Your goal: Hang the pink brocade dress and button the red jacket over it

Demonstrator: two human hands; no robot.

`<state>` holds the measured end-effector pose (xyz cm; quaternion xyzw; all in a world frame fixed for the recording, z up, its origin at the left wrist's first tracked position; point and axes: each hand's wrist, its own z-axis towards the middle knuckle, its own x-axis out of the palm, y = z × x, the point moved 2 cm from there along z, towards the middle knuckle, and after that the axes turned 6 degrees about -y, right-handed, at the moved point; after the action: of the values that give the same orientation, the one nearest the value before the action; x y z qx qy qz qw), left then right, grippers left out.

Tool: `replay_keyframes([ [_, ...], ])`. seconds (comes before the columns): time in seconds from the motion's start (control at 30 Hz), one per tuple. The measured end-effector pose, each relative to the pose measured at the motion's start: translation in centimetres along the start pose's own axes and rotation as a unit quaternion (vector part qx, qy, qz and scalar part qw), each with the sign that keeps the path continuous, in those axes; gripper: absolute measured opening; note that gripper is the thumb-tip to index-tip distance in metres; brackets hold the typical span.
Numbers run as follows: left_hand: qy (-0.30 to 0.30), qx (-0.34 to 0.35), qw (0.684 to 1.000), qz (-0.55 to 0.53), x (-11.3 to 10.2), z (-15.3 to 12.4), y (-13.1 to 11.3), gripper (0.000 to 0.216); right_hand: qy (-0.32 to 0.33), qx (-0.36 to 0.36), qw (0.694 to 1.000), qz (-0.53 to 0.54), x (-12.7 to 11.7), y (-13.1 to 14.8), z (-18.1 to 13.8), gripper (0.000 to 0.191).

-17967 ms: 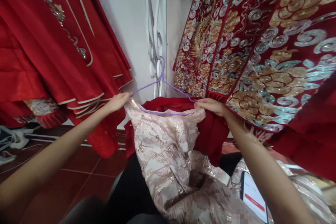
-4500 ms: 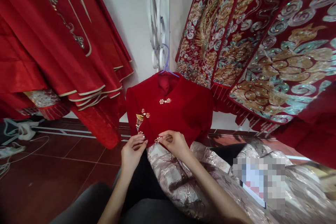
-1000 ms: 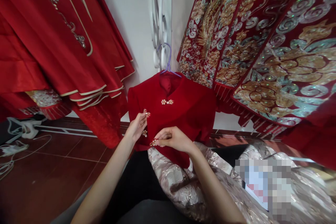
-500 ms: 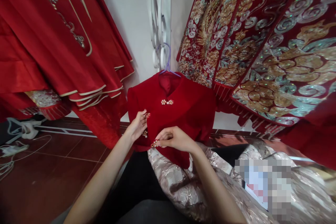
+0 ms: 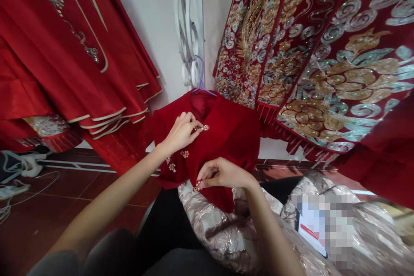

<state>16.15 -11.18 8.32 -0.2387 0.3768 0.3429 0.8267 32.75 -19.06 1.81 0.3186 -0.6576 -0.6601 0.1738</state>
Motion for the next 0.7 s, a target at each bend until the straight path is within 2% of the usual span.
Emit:
replay_keyframes([
  [0.13, 0.018, 0.046, 0.996, -0.071, -0.4, 0.7, 0.3, 0.013, -0.004, -0.012, 1.0, -0.003, -0.5, 0.1, -0.2, 0.026],
  [0.23, 0.033, 0.018, 0.979, -0.198, -0.6, 0.8, 0.6, 0.006, -0.043, -0.033, 0.998, -0.022, -1.4, 0.4, -0.7, 0.028],
  [0.3, 0.026, -0.045, 0.957, -0.285, -0.5, 0.8, 0.8, 0.005, -0.102, -0.051, 0.993, -0.041, -2.1, 0.7, -0.9, 0.028],
  [0.37, 0.002, -0.094, 0.937, -0.337, -0.2, 0.8, 1.0, 0.008, -0.206, -0.082, 0.974, -0.043, -2.8, 1.2, -0.6, 0.028],
  [0.47, -0.031, -0.115, 0.925, -0.361, 0.2, 0.9, 0.9, 0.008, -0.383, -0.18, 0.906, -0.023, -3.3, 2.6, 1.6, 0.034],
  [0.5, -0.037, -0.126, 0.918, -0.373, 0.3, 0.9, 0.9, 0.008, -0.413, -0.217, 0.884, -0.023, -3.1, 3.3, 2.7, 0.038],
  [0.57, -0.037, -0.166, 0.894, -0.414, 0.4, 0.9, 1.0, 0.009, -0.401, -0.253, 0.879, -0.045, -2.4, 4.5, 5.2, 0.046],
  [0.6, -0.034, -0.186, 0.881, -0.433, 0.4, 0.7, 1.1, 0.011, -0.391, -0.235, 0.887, -0.071, -2.0, 5.0, 6.3, 0.051],
  [0.67, -0.036, -0.211, 0.866, -0.452, 0.0, 0.3, 1.6, 0.018, -0.398, -0.137, 0.895, -0.146, -1.4, 5.2, 7.6, 0.066],
  [0.7, -0.046, -0.22, 0.863, -0.453, -0.3, -0.1, 2.0, 0.021, -0.411, -0.081, 0.889, -0.188, -1.3, 5.0, 7.6, 0.074],
])
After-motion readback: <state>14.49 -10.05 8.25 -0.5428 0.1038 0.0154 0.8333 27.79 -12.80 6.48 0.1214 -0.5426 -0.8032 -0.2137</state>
